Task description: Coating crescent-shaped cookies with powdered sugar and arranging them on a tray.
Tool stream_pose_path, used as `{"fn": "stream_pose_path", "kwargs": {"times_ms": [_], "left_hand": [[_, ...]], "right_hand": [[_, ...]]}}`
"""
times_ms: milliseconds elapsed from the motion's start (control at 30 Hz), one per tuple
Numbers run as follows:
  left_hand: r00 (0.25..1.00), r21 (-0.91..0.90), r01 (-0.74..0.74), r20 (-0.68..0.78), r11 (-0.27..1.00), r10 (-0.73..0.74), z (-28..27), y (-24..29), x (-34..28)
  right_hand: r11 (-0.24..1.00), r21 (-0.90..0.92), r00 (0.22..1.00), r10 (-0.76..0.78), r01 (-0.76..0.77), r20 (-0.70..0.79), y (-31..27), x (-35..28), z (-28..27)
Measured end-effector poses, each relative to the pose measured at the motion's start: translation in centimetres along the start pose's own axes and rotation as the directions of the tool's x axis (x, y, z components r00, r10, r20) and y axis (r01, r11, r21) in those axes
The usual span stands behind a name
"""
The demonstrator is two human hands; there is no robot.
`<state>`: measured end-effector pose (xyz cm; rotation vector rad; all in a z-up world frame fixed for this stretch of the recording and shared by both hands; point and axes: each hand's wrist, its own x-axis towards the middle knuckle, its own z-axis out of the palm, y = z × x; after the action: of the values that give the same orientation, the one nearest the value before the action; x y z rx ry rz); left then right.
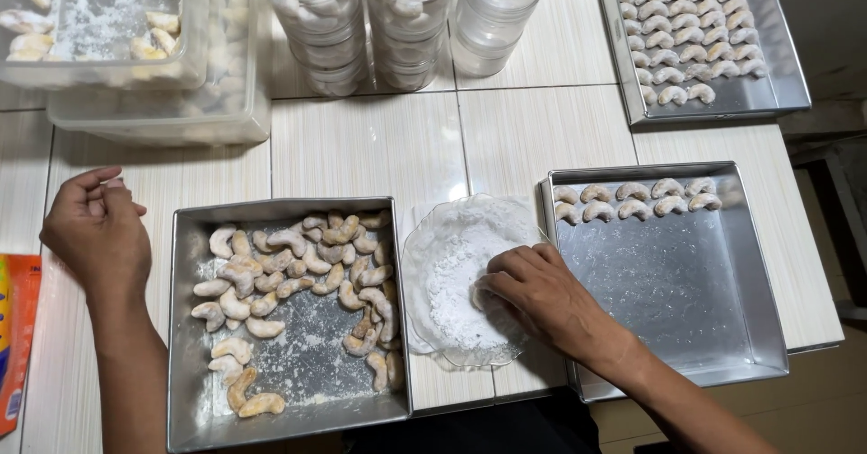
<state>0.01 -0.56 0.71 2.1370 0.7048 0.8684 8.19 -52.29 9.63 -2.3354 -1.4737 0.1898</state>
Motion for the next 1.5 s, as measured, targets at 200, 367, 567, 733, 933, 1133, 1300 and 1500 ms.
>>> {"fn": "stream_pose_path", "kwargs": {"times_ms": [200,367,567,733,933,1133,1300,1500], "left_hand": [[1.0,0.06,-0.001,-0.006,0.998,0.002,-0.1,0.3,-0.2],[1.0,0.033,0.018,-0.004,0.999,-0.017,0.0,0.3,-0.2],[0.998,0.037,0.064,-0.006,0.997,-0.063,0.0,1.6,-0.3],[0.994,0.013,0.109,-0.008,0.994,-0.109,0.1,2.3,-0.2],[0.992,0.001,0.129,-0.006,0.992,-0.129,0.2,2.1,-0.1],[0.989,0.003,0.146,-0.002,0.989,-0.146,0.2,2.5,-0.2],[0.99,-0.021,0.138,-0.005,0.99,-0.138,0.2,2.4,-0.1],[0.99,-0.02,0.142,-0.009,0.99,-0.142,0.2,1.8,0.0]], "right_hand": [[0.997,0.071,0.996,0.006,0.0,-0.091,0.1,-0.2,0.2],[0.991,0.127,0.983,-0.023,0.047,-0.183,0.0,0.0,0.3],[0.981,0.18,0.966,-0.019,0.067,-0.258,0.2,-0.1,0.4],[0.976,0.209,0.959,-0.003,0.065,-0.283,0.3,-0.1,0.3],[0.989,0.148,0.952,0.046,-0.001,-0.303,0.4,0.1,0.3],[0.996,0.088,0.933,0.056,-0.027,-0.355,0.4,0.3,0.1],[0.992,0.118,0.953,0.065,-0.031,-0.295,0.3,0.3,0.0],[0.993,0.104,0.948,0.081,-0.051,-0.308,0.4,0.1,0.3]]}}
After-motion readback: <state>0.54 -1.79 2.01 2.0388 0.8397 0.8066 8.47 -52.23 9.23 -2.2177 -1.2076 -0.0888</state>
